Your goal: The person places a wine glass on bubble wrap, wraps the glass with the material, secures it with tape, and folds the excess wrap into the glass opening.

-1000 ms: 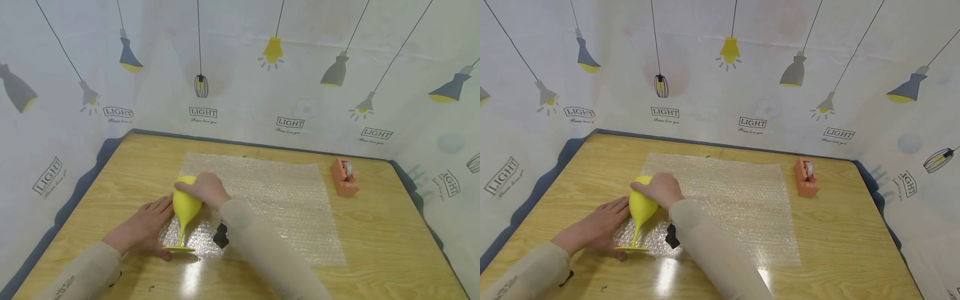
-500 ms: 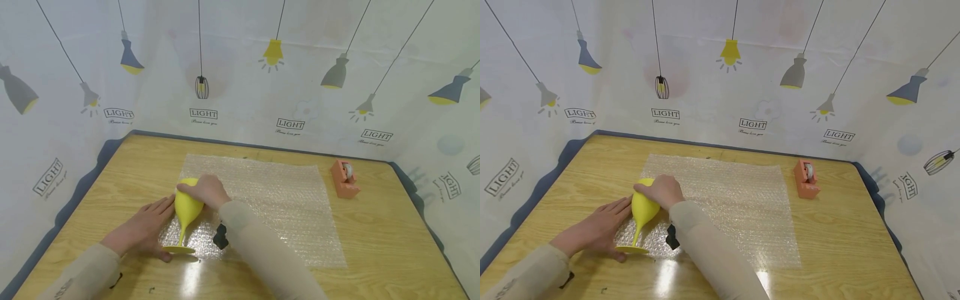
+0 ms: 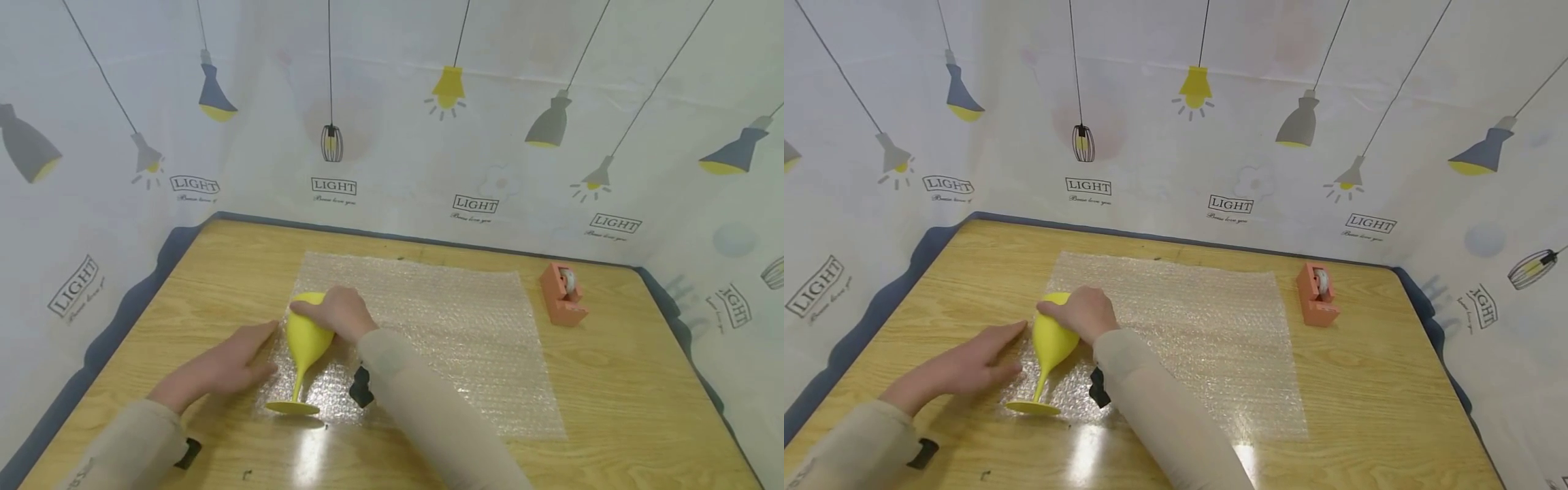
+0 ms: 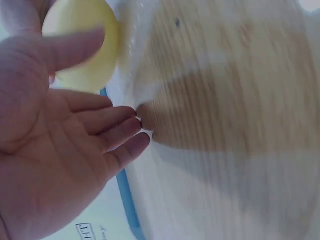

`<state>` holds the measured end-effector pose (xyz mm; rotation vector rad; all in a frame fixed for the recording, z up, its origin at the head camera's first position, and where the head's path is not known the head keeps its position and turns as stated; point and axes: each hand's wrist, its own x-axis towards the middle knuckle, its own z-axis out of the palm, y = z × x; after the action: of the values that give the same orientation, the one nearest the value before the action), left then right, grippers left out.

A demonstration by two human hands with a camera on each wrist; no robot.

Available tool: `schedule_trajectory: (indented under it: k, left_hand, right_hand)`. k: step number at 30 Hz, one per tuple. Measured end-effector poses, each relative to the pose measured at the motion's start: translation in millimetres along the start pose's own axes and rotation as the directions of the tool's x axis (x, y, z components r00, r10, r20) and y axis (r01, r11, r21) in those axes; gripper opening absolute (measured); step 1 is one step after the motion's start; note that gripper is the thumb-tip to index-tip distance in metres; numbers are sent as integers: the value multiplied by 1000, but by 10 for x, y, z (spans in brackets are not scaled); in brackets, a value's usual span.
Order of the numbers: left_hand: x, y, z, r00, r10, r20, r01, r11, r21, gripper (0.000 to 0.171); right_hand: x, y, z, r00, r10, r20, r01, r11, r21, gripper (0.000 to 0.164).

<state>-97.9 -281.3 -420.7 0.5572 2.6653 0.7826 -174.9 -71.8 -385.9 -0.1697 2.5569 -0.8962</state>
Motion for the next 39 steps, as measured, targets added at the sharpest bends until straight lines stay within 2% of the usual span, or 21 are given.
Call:
schedule_trajectory:
  k: [3,8,12,14,18,20,26,32,36,39]
  left_hand:
    - [45,22,1,999,-18,-34,15,996,-90,66]
    - [84,82,10,991,-131,-40,116,960,-254,62]
    - [109,146,14,974,-222,-52,184,900,-394,64]
    - [126,178,15,965,-255,-57,200,860,-469,64]
    - [160,222,11,954,-292,-64,203,789,-580,64]
    - [172,237,6,953,-296,-66,197,769,-608,64]
    - [198,253,-9,953,-291,-86,173,754,-634,63]
    - [220,263,-3,951,-290,-108,155,749,-644,61]
    - [218,279,-7,953,-278,-119,144,764,-629,61]
    - [219,277,-14,957,-262,-123,137,786,-603,61]
  right_hand:
    - [3,1,0,1000,4,-4,-4,1000,-18,62]
    - [20,4,15,1000,8,-9,-8,999,-36,62]
    - [33,10,26,1000,12,-12,-12,999,-42,63]
    - [42,14,31,1000,11,-14,-12,999,-50,64]
    - [51,25,31,1000,15,-14,-15,998,-53,66]
    - [54,30,30,1000,15,-13,-15,999,-48,66]
    - [51,38,17,1000,12,2,-12,999,-42,65]
    - [35,41,-17,999,30,43,-29,999,-23,62]
    - [29,39,-59,996,42,73,-39,998,-42,62]
    - [38,46,-83,994,64,89,-59,997,-51,63]
